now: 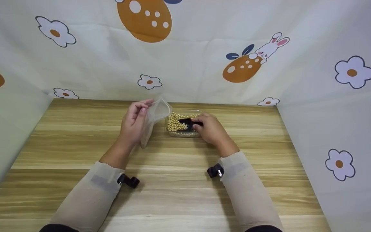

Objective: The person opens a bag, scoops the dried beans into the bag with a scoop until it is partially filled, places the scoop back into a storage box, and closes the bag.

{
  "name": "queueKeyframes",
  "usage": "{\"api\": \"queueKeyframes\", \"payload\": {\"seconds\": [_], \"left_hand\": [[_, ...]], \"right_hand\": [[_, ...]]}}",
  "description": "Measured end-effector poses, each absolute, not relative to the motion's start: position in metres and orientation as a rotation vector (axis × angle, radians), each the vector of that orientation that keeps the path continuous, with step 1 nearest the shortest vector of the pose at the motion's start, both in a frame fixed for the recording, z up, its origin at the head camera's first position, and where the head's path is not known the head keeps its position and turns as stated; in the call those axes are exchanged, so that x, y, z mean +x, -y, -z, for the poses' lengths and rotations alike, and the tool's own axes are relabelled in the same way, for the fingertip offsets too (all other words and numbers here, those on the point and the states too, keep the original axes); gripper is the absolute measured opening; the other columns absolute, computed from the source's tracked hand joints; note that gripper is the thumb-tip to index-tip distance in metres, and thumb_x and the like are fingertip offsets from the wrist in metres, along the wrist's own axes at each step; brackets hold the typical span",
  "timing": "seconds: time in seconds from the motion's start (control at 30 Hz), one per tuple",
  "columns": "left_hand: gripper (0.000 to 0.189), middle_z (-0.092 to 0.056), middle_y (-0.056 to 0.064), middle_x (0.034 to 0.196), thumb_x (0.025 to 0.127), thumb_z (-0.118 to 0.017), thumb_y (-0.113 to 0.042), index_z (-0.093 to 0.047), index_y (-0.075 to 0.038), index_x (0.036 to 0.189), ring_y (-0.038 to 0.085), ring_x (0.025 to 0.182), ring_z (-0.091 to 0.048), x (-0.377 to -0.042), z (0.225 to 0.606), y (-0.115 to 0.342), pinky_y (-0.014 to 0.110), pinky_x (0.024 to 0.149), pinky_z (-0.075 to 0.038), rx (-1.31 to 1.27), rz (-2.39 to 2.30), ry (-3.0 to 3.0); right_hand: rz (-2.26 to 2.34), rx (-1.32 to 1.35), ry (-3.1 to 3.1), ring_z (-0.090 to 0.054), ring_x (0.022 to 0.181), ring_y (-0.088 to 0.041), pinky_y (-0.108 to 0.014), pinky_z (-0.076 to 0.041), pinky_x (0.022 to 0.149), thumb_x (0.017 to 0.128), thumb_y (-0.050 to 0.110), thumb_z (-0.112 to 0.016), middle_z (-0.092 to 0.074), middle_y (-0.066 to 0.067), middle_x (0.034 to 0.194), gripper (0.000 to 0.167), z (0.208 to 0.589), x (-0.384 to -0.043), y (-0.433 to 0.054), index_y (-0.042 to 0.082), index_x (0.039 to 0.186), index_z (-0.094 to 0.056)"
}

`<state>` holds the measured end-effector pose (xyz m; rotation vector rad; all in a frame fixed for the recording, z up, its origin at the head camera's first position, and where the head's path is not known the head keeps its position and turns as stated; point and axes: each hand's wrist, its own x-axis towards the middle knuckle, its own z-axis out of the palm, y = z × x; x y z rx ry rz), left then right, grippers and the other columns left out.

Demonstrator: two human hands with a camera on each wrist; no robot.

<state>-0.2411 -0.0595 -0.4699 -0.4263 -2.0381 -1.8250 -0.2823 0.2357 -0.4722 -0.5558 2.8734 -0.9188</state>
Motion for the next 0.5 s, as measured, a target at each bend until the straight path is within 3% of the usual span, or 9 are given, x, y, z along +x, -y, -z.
{"api": "queueKeyframes", "payload": {"seconds": [0.23,0.5], "left_hand": [[0.018,-0.066,0.005,0.150,0.115,-0.045,-0.017,-0.059,-0.007,0.121,0.021,0.145,-0.059,-0.241,0.470,0.060,0.038,0.126,-0.045,-0.417,1.826,2.052],[0.019,-0.067,0.007,0.149,0.114,-0.045,-0.014,-0.059,-0.002,0.119,0.022,0.145,-0.059,-0.241,0.470,0.060,0.039,0.125,-0.046,-0.438,1.827,2.035]], "right_hand": [[1.053,-0.516,-2.885,-0.062,0.133,-0.039,-0.056,-0.045,0.121,0.103,0.013,-0.071,-0.070,-0.018,0.134,0.029,0.481,-0.282,-0.239,0.004,0.129,-0.075],[1.171,-0.453,-2.870,-0.060,0.135,-0.040,-0.056,-0.044,0.122,0.104,0.016,-0.070,-0.068,-0.019,0.137,0.031,0.482,-0.278,-0.247,0.005,0.133,-0.073]]}}
